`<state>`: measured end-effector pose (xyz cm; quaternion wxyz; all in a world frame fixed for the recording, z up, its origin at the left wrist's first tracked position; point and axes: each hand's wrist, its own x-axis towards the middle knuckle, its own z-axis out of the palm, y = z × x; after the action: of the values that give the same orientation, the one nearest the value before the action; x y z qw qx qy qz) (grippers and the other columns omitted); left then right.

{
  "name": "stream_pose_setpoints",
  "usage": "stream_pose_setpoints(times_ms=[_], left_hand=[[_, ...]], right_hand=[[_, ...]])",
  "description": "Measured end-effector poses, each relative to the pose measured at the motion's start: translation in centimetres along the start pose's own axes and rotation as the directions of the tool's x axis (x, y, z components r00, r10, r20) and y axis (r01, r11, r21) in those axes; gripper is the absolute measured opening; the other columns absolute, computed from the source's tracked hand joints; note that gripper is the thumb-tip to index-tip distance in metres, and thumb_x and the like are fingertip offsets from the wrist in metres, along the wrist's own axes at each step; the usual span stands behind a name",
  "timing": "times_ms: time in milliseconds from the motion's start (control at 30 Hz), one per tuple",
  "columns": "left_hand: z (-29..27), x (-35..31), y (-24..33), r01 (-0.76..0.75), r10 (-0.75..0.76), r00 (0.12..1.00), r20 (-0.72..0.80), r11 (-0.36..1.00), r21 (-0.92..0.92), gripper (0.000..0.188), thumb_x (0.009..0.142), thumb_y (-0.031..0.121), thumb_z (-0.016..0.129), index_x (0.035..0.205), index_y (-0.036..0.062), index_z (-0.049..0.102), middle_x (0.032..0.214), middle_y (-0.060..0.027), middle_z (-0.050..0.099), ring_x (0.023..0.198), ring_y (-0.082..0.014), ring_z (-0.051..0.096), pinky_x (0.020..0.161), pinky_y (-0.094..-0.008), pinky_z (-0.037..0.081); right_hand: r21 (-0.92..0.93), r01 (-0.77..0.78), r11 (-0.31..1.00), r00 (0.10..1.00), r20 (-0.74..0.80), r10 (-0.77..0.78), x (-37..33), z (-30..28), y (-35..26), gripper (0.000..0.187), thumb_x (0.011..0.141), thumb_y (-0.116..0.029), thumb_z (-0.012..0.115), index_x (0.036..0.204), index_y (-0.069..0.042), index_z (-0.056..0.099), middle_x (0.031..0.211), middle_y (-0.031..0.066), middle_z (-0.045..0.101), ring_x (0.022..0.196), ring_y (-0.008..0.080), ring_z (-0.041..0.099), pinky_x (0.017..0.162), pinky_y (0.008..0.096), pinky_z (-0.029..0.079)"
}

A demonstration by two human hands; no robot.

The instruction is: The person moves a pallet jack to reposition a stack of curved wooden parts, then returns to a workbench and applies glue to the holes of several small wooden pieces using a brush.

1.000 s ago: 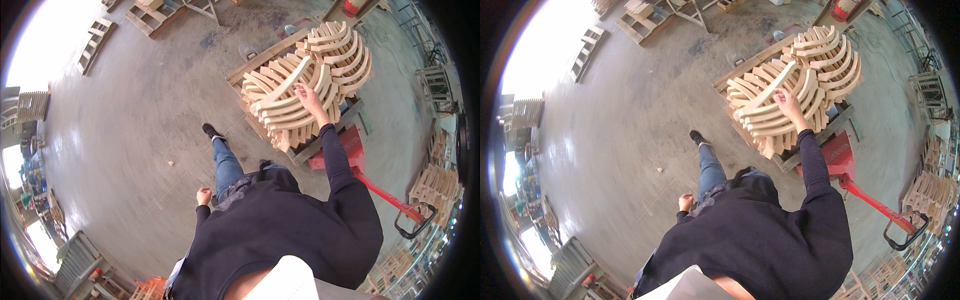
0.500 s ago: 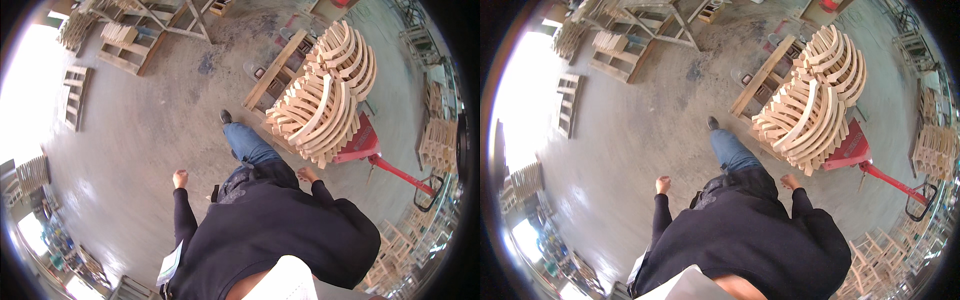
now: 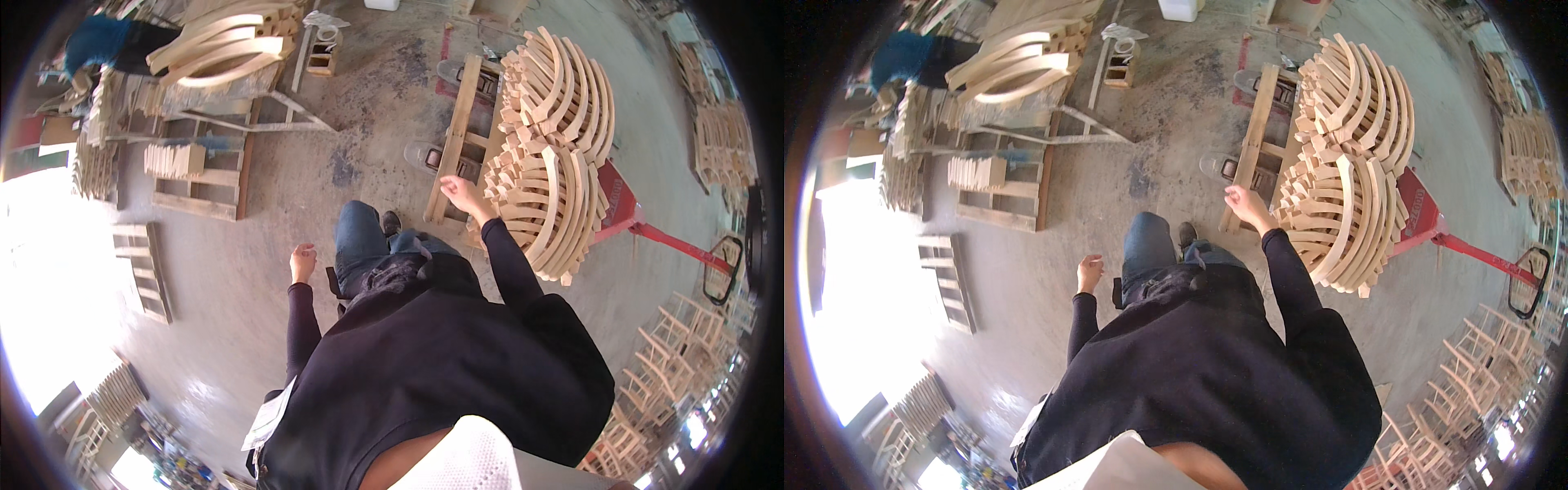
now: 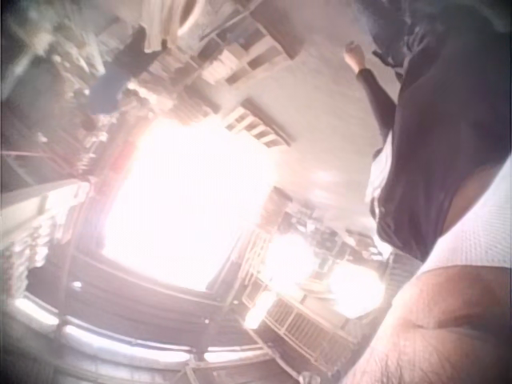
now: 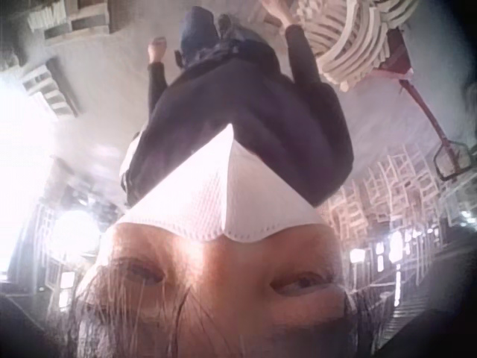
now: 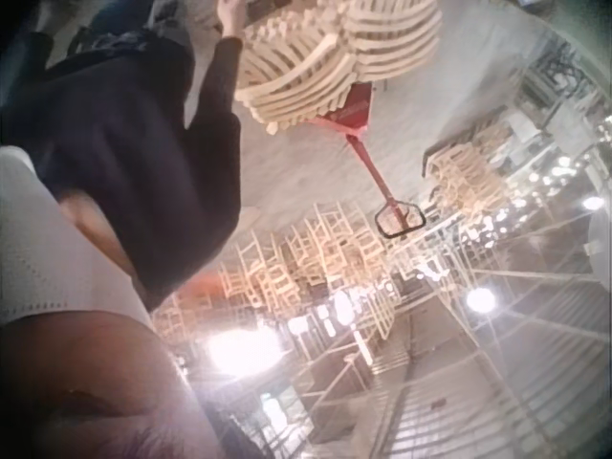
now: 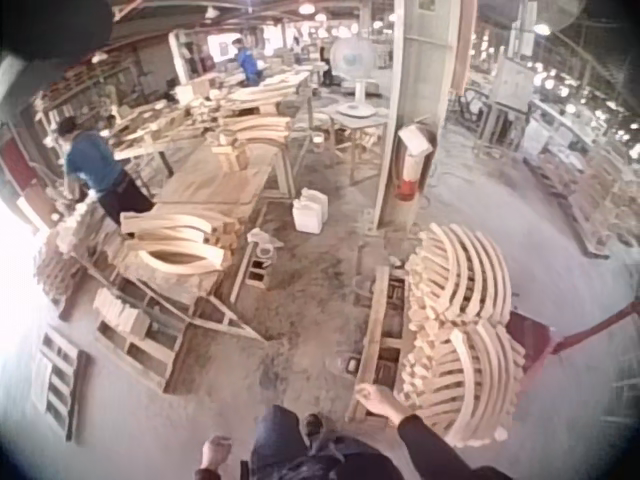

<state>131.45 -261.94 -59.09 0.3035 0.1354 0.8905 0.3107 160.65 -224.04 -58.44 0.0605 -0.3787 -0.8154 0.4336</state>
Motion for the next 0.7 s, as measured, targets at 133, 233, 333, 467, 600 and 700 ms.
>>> stream_pose_setpoints(times_ms=[133,233,333,467,600,700], left_hand=[[-1.3,9.2,-0.2,-0.023,0.017,0.998,0.055,0.993,0.113,0.028,0.07,0.016,0.058,0.095,0.0078,0.066,0.069,-0.0091,0.065,0.062,-0.0193,0.064,0.063,-0.0318,0.05],[-1.7,16.9,4.0,-0.008,-0.007,0.993,0.118,0.992,0.127,0.027,0.07,0.017,0.058,0.095,0.0086,0.067,0.071,-0.0101,0.066,0.062,-0.0197,0.065,0.064,-0.0318,0.051],[-2.3,21.8,7.0,0.042,-0.063,0.983,0.171,0.992,0.123,0.028,0.071,0.017,0.057,0.095,0.0086,0.067,0.074,-0.0121,0.067,0.063,-0.0197,0.066,0.064,-0.0319,0.052],[-0.5,28.2,11.7,-0.016,0.008,0.957,0.291,1.0,0.024,0.029,0.072,0.018,0.057,0.097,0.0077,0.066,0.074,-0.0125,0.067,0.065,-0.0195,0.066,0.064,-0.0315,0.051],[-4.0,32.4,16.6,-0.087,0.073,0.962,0.262,0.995,0.043,0.029,0.072,0.019,0.059,0.097,0.007,0.065,0.074,-0.0128,0.067,0.063,-0.0192,0.066,0.063,-0.0314,0.051],[-4.9,35.1,18.0,-0.12,0.125,0.957,0.261,0.992,-0.034,0.029,0.073,0.019,0.058,0.098,0.0061,0.065,0.073,-0.0128,0.067,0.062,-0.019,0.065,0.063,-0.0314,0.05]], right_hand=[[0.067,-0.056,0.996,0.998,-0.035,0.058,6.9,-3.3,-4.2,0.028,0.084,-0.025,0.06,0.106,-0.008,0.059,0.088,0.0103,0.067,0.08,0.0224,0.064,0.071,0.032,0.05],[0.05,-0.113,0.992,0.976,-0.182,0.12,10.7,-5.0,-0.1,0.029,0.083,-0.026,0.061,0.105,-0.008,0.06,0.087,0.0126,0.066,0.08,0.0237,0.064,0.072,0.0321,0.05],[-0.08,-0.336,0.938,0.907,-0.295,0.3,9.8,-6.0,5.5,0.032,0.081,-0.03,0.062,0.1,-0.005,0.063,0.084,0.0143,0.066,0.08,0.0231,0.064,0.072,0.0319,0.049],[0.147,-0.66,0.736,0.686,-0.282,0.671,4.6,-6.4,15.6,0.033,0.08,-0.034,0.063,0.094,-0.004,0.065,0.076,0.0107,0.066,0.064,0.0186,0.064,0.057,0.0295,0.05],[0.09,-0.606,0.79,0.778,-0.136,0.613,7.7,-5.0,7.7,0.029,0.082,-0.031,0.061,0.095,-0.005,0.065,0.075,0.0062,0.065,0.059,0.0154,0.062,0.053,0.0256,0.049],[0.086,-0.615,0.784,0.788,0.022,0.615,11.2,-5.7,3.7,0.026,0.082,-0.028,0.061,0.095,-0.005,0.064,0.072,0.0059,0.065,0.063,0.0156,0.062,0.058,0.0278,0.05]])
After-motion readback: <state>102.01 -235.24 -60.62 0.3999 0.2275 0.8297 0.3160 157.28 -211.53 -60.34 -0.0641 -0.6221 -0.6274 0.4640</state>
